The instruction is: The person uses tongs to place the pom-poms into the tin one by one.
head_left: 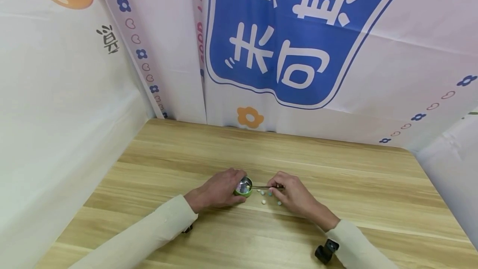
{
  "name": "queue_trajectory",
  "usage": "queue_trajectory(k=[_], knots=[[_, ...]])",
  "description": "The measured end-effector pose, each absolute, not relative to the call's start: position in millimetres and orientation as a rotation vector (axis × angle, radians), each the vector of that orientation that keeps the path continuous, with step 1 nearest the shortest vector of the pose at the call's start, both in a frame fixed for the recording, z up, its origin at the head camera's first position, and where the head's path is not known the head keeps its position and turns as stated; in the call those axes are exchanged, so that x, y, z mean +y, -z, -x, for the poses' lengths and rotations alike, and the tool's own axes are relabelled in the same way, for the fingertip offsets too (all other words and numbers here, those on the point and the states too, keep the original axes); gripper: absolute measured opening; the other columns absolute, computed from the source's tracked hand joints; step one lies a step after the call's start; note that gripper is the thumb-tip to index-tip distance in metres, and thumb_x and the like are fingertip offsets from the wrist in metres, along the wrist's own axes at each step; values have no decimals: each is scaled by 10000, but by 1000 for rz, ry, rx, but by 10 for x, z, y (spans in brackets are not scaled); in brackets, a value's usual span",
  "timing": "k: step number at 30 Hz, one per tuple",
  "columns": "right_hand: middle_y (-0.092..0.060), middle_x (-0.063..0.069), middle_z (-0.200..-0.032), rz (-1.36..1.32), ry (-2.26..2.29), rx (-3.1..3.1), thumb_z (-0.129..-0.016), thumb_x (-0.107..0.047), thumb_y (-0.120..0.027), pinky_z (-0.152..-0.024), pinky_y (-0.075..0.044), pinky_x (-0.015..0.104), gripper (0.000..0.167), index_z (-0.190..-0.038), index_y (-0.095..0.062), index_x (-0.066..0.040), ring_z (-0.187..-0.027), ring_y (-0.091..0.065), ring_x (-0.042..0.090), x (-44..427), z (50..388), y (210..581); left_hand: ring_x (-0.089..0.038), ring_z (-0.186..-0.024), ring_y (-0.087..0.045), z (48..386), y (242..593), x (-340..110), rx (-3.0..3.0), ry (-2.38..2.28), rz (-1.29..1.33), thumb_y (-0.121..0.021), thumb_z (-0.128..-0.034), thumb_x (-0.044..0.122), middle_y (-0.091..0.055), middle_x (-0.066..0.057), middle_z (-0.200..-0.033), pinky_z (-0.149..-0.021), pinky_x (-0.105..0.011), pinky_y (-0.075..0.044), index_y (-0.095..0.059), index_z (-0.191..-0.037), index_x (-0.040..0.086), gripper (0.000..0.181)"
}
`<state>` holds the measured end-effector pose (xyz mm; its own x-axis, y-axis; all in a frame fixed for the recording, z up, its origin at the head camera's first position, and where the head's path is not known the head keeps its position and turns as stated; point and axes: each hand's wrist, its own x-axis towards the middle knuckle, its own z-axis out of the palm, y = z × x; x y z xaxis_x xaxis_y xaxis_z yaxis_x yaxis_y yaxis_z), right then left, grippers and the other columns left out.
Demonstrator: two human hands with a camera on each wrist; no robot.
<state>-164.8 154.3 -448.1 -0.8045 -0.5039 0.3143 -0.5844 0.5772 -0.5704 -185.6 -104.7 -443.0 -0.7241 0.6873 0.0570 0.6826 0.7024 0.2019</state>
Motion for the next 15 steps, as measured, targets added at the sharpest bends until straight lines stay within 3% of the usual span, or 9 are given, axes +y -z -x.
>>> queue_trajectory(k=[15], knots=[[-667,-43,-915,-907,-1061,-2702,-887,-84,-713,-735,-528,240,83,-967,-719,-106,-824,-592,34,1557,1641,4483,-131,-869,-586,1841,4398,-1037,2876,-338,-1149,-761,-839,435,-649,-24,-993,-700,-256,-506,-522,-1168,92,532]])
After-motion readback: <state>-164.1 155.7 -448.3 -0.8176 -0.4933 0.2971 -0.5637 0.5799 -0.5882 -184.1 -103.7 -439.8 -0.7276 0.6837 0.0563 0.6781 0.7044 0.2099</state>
